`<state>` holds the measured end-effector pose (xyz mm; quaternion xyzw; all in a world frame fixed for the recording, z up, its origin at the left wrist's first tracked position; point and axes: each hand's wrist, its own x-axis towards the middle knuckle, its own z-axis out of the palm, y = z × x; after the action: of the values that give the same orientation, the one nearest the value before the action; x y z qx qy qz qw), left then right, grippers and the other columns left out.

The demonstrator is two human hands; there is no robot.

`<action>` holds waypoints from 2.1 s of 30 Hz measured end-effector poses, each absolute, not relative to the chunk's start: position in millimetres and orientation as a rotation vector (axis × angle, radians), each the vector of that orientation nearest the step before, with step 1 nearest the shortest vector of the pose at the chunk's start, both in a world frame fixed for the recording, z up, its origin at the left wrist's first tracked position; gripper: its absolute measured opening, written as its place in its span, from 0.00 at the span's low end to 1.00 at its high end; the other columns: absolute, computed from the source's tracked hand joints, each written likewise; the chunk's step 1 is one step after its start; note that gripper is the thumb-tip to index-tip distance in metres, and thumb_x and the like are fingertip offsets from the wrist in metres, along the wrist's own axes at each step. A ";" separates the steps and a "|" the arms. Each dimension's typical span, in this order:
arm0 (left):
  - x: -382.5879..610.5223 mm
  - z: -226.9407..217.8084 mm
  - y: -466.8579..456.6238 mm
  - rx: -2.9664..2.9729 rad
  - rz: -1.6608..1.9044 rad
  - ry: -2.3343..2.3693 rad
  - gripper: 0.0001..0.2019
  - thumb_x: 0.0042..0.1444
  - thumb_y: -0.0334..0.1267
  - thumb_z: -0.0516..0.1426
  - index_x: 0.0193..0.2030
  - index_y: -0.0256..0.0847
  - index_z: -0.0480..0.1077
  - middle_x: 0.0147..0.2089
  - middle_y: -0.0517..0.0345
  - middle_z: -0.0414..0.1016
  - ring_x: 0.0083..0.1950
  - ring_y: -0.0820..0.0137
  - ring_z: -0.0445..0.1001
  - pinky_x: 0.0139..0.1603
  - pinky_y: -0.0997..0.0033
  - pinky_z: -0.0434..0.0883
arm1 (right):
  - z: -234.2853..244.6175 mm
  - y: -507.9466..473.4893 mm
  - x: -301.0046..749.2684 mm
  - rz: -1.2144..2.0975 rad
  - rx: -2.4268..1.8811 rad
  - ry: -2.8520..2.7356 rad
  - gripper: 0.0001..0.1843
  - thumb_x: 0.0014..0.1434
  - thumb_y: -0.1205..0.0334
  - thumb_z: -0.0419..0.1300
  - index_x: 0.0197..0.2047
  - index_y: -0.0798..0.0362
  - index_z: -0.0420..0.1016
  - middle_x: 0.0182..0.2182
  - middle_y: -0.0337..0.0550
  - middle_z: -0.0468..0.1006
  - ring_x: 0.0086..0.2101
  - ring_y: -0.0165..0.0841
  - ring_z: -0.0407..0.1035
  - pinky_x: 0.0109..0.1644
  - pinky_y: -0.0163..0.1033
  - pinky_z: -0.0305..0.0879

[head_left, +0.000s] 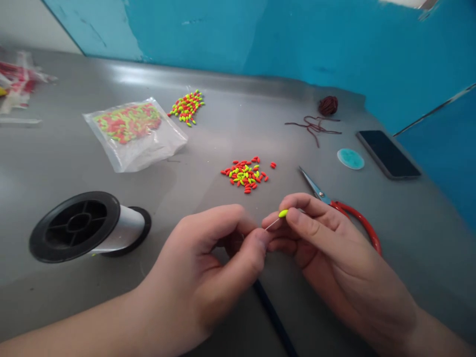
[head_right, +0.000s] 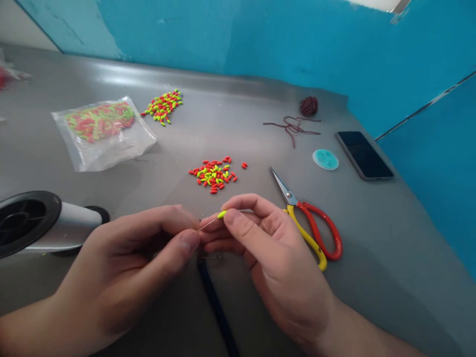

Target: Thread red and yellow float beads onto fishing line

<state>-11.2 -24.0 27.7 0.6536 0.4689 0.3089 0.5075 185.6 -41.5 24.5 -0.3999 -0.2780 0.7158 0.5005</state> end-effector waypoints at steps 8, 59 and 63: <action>-10.0 26.6 -20.8 1.674 0.821 1.054 0.13 0.68 0.35 0.57 0.32 0.40 0.79 0.30 0.60 0.81 0.30 0.72 0.76 0.29 0.73 0.69 | 25.0 -42.7 185.6 1.775 -0.931 -0.619 0.00 0.71 0.61 0.71 0.45 0.47 0.86 0.39 0.39 0.92 0.42 0.29 0.86 0.52 0.32 0.82; -12.0 22.7 -17.1 1.714 0.910 1.283 0.04 0.68 0.34 0.60 0.45 0.47 0.76 0.42 0.63 0.82 0.44 0.69 0.80 0.32 0.76 0.72 | 15.4 -35.3 193.5 0.675 -1.411 -1.871 0.07 0.77 0.64 0.59 0.43 0.46 0.74 0.31 0.35 0.82 0.31 0.32 0.79 0.37 0.38 0.71; -13.7 25.7 -12.6 1.675 0.916 1.316 0.04 0.67 0.34 0.60 0.41 0.46 0.76 0.38 0.65 0.81 0.38 0.72 0.79 0.33 0.75 0.72 | 12.2 -28.2 195.9 0.490 -1.374 -2.025 0.07 0.75 0.69 0.60 0.44 0.48 0.74 0.33 0.37 0.82 0.33 0.32 0.78 0.39 0.37 0.70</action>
<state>-13.7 -12.6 25.7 0.6620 0.5204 0.3619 0.4001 195.9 -28.2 12.2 -0.5221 -0.7694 0.1862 0.3173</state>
